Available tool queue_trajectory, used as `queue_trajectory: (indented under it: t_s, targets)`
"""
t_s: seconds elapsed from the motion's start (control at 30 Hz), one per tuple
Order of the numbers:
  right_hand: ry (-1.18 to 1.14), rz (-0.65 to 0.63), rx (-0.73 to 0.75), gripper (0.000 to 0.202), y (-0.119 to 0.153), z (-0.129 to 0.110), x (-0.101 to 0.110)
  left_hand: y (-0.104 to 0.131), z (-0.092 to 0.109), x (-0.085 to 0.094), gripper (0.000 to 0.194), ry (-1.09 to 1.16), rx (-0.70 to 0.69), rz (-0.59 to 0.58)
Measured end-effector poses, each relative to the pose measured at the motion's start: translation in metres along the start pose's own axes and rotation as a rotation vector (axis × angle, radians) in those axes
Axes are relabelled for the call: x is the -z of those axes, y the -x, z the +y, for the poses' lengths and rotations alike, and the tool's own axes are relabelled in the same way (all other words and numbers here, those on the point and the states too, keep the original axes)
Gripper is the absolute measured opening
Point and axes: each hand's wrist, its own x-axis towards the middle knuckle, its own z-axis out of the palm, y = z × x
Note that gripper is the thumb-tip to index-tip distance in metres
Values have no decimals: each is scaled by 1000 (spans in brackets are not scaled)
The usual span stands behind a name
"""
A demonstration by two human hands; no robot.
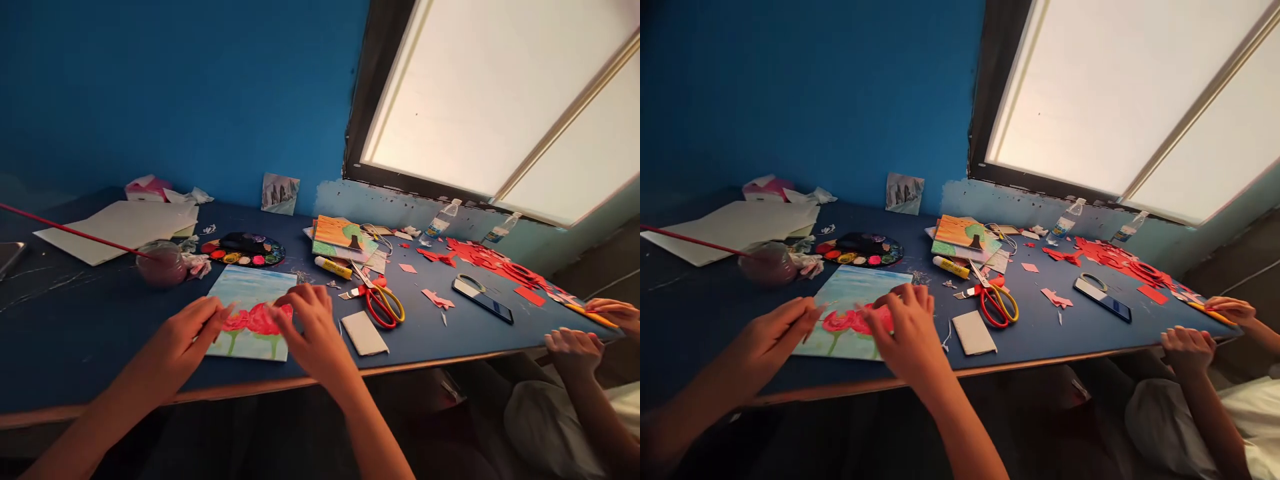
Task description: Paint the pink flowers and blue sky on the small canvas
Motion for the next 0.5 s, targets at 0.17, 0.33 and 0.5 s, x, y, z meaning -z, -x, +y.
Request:
queue_trajectory:
  t_s: [0.17, 0.33, 0.5]
  targets:
    - [-250, -119, 103, 29, 1, -24, -36, 6, -3, -7, 38, 73, -72, -76]
    - [-304, -159, 161, 28, -5, -20, -36, 7, -10, -1, 41, 107, 19, -134]
    - [-321, -86, 101, 41, -49, 14, -3, -6, -32, 34, 45, -108, 167, 14]
